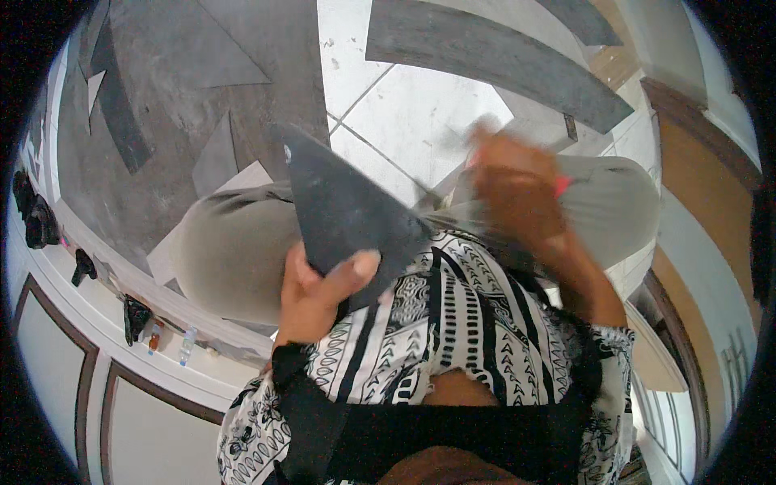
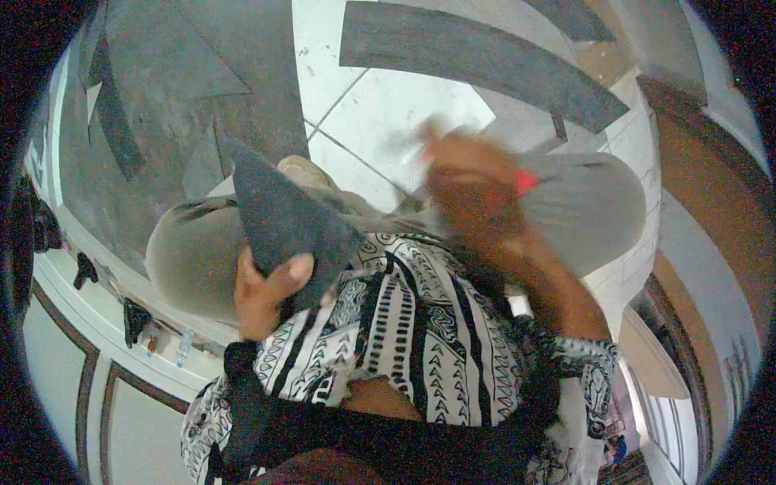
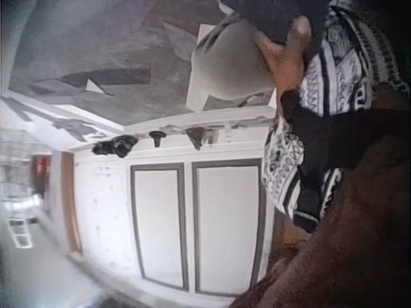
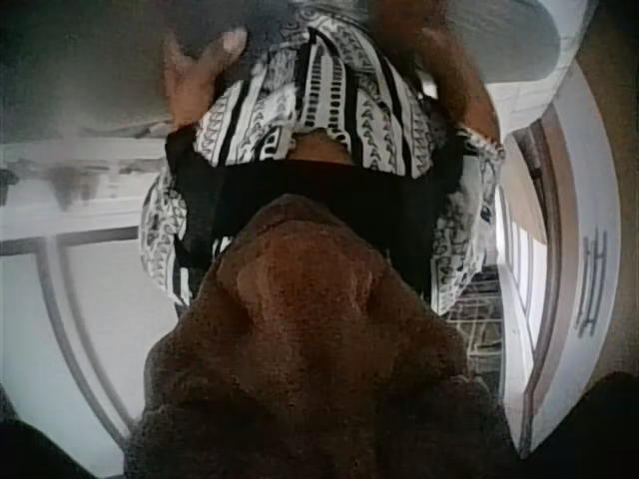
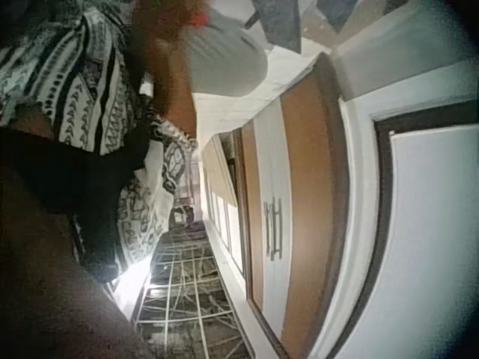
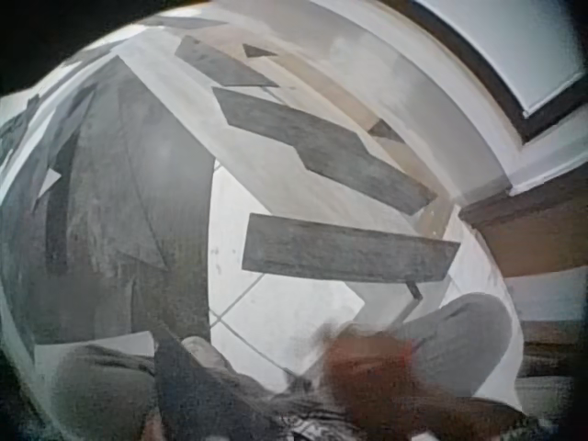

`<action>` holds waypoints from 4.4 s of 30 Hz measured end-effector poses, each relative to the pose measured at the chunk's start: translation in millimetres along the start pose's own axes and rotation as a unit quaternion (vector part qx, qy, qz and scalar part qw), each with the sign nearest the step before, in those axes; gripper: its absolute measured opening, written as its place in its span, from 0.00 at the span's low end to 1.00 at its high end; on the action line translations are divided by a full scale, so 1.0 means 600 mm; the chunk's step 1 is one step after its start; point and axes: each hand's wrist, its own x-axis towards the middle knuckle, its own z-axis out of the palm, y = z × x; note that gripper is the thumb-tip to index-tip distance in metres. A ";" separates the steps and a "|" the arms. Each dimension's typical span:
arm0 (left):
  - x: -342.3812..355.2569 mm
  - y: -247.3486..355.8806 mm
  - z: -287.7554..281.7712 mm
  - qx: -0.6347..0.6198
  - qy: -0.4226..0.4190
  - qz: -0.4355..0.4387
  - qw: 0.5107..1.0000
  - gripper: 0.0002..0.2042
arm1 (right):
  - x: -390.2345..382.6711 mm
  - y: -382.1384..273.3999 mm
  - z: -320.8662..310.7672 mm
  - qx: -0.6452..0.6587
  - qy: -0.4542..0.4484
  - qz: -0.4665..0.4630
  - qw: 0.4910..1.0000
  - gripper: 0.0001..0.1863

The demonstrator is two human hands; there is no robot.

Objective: The person places grey textured tiles onto a white floor, uses a utility knife to score and cut a tile piece, and fits the pieces together on the floor surface.

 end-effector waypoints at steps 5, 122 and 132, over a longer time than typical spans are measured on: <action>-0.005 0.007 -0.028 0.071 -0.047 -0.011 0.996 0.21 | 0.018 0.035 -0.084 0.220 0.125 -0.011 0.968 0.05; 0.345 -0.063 -0.001 0.757 -0.094 0.467 0.447 0.58 | 0.186 0.390 0.034 -0.070 0.236 -0.111 0.963 0.25; 0.361 -0.009 -0.007 0.723 -0.006 0.511 0.465 0.43 | 0.197 0.414 -0.065 0.104 0.098 -0.135 0.981 0.21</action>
